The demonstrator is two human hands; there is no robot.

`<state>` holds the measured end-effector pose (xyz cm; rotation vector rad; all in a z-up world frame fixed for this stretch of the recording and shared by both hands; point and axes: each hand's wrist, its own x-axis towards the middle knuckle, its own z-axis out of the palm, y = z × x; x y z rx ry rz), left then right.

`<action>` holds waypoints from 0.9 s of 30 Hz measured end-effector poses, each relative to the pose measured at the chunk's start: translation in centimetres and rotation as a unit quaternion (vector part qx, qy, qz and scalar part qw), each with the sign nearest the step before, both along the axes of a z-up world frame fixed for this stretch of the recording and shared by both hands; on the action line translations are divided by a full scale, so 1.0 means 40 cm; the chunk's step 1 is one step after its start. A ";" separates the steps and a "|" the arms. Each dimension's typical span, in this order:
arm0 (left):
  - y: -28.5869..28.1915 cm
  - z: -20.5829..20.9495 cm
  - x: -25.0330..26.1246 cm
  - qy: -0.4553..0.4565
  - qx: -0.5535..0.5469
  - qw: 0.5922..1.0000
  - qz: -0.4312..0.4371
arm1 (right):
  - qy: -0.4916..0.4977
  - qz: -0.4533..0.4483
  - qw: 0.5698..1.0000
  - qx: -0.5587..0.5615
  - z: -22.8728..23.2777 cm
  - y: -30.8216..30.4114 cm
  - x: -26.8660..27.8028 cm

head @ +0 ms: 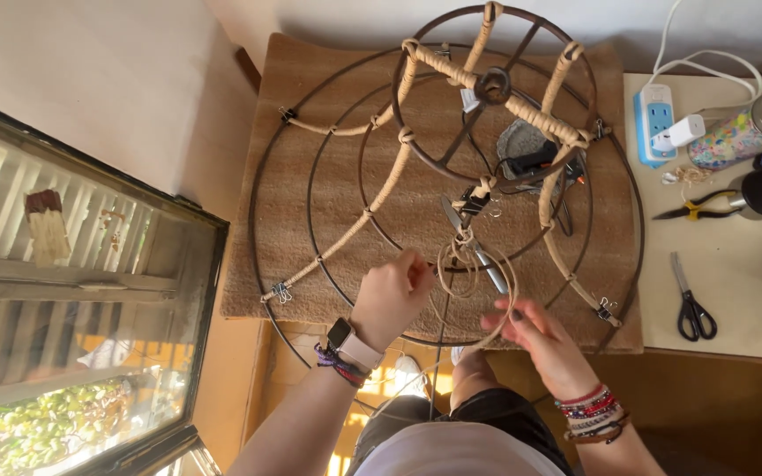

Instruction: Wrapping a metal lampshade frame with cord to create a decorative pattern

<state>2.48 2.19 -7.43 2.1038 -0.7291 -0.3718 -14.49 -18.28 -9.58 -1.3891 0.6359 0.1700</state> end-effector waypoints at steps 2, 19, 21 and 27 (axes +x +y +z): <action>0.004 -0.048 -0.017 0.029 -0.014 0.999 -0.007 | -0.052 -0.034 0.996 0.062 -0.032 -0.012 -0.032; 0.089 -0.373 -0.276 0.399 -0.421 0.813 -0.055 | -0.129 -0.062 0.905 -0.401 0.169 -0.124 0.009; 0.033 -0.134 -0.319 0.595 -0.342 0.727 -0.014 | -0.238 0.033 0.727 -0.643 0.178 -0.101 0.045; -0.039 -0.151 -0.387 0.572 -0.524 0.627 0.068 | -0.208 0.093 0.829 -0.511 0.108 -0.041 -0.047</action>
